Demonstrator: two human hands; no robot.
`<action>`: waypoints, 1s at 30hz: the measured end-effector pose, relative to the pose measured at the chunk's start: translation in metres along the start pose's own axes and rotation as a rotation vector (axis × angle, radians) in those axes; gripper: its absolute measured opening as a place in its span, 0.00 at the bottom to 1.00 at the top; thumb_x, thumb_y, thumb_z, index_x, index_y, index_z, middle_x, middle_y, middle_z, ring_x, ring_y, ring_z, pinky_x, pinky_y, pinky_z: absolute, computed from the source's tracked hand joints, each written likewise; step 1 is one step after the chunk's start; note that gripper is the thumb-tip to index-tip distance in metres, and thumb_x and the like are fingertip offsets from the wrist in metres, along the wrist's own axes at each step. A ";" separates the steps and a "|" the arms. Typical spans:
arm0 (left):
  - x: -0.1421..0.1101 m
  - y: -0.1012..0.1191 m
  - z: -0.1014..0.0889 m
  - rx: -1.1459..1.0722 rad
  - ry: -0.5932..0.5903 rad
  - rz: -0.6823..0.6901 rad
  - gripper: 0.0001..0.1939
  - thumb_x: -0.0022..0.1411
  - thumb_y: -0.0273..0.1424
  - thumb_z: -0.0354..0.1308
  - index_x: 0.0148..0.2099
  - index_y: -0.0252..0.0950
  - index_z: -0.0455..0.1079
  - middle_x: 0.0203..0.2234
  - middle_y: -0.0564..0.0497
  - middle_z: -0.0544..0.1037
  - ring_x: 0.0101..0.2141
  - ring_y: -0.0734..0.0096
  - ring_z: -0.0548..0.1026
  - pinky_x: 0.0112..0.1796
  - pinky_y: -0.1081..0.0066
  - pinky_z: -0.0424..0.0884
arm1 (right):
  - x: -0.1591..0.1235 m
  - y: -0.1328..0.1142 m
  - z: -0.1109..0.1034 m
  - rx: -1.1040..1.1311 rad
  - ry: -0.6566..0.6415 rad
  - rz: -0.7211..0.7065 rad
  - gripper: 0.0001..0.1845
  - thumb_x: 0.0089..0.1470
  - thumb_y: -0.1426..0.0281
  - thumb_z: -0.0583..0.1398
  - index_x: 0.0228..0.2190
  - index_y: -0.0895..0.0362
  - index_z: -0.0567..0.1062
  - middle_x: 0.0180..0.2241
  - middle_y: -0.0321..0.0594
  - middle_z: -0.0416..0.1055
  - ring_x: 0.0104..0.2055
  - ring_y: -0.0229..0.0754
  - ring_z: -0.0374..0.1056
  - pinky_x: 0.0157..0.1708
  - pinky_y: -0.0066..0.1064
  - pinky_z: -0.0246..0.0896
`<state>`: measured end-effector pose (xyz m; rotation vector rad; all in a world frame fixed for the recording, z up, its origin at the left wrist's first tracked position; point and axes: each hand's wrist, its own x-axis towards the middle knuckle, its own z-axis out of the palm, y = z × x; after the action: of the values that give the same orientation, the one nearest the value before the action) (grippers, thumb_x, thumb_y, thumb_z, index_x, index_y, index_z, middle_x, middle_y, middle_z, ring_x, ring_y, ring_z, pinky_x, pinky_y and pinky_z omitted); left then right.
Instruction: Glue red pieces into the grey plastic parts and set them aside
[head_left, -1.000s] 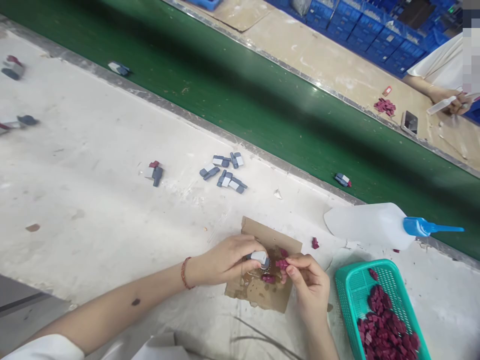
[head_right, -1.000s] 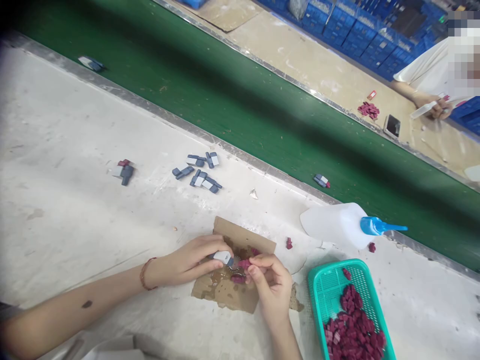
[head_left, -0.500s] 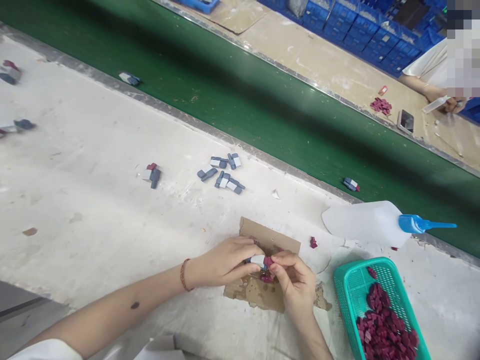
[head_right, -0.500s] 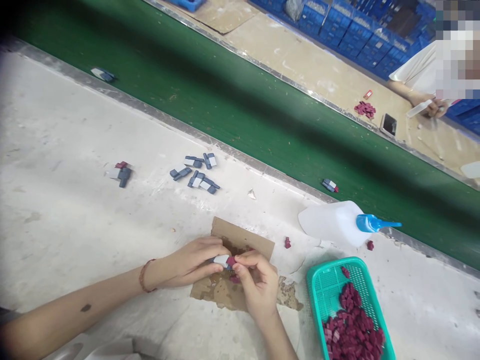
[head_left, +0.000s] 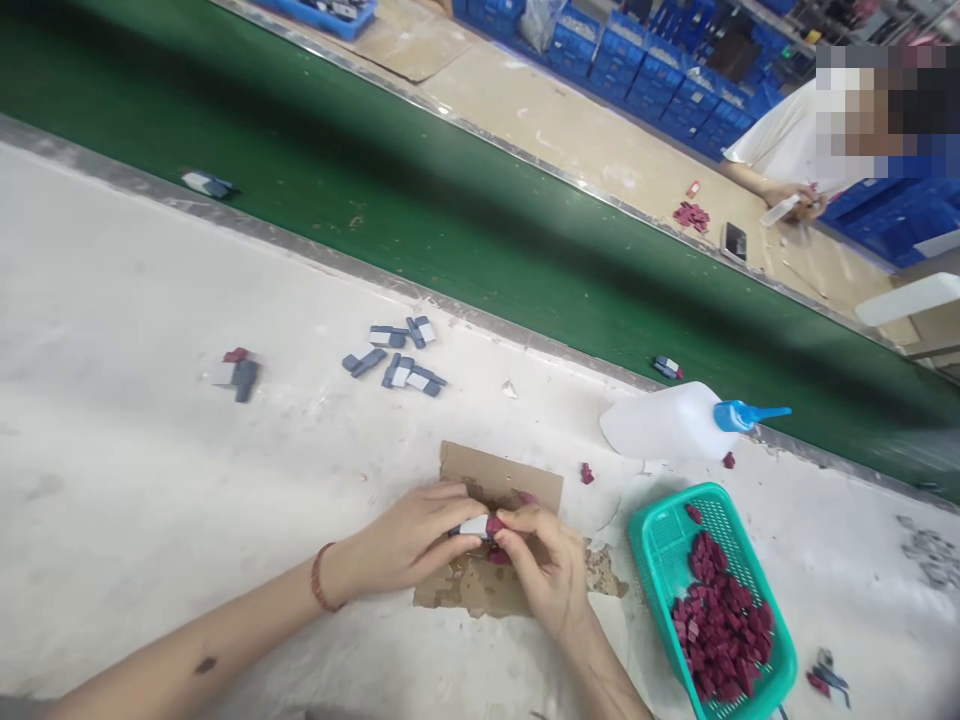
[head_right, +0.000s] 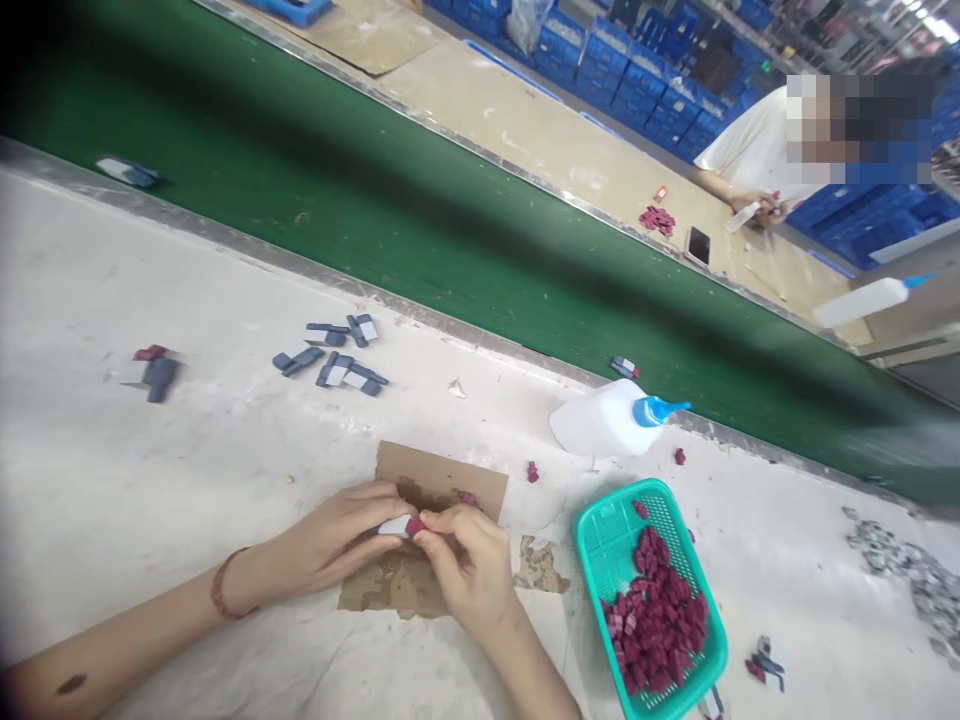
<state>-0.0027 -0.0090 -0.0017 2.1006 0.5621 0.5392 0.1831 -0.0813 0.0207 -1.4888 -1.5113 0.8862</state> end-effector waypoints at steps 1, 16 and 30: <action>0.000 0.000 0.000 -0.008 -0.003 -0.003 0.19 0.74 0.38 0.39 0.40 0.36 0.68 0.28 0.48 0.74 0.29 0.66 0.70 0.31 0.70 0.65 | -0.001 0.000 0.002 0.002 0.006 -0.031 0.10 0.61 0.67 0.59 0.33 0.55 0.80 0.30 0.42 0.80 0.31 0.43 0.76 0.32 0.32 0.72; 0.011 0.000 -0.018 0.073 0.220 -0.278 0.12 0.69 0.40 0.49 0.44 0.39 0.68 0.32 0.49 0.78 0.30 0.65 0.75 0.31 0.69 0.70 | -0.039 0.018 -0.141 -0.847 0.336 0.268 0.16 0.60 0.59 0.54 0.38 0.55 0.77 0.39 0.49 0.77 0.40 0.55 0.73 0.38 0.45 0.69; 0.137 -0.076 -0.088 0.404 0.366 -0.277 0.18 0.64 0.26 0.49 0.54 0.32 0.69 0.50 0.41 0.76 0.53 0.57 0.71 0.55 0.60 0.66 | -0.046 0.090 -0.179 -1.018 0.264 0.260 0.16 0.54 0.59 0.49 0.29 0.50 0.74 0.34 0.47 0.78 0.31 0.54 0.75 0.32 0.45 0.71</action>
<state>0.0428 0.1646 0.0044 2.2531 1.2388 0.6978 0.3816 -0.1329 0.0104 -2.4385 -1.6587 -0.0382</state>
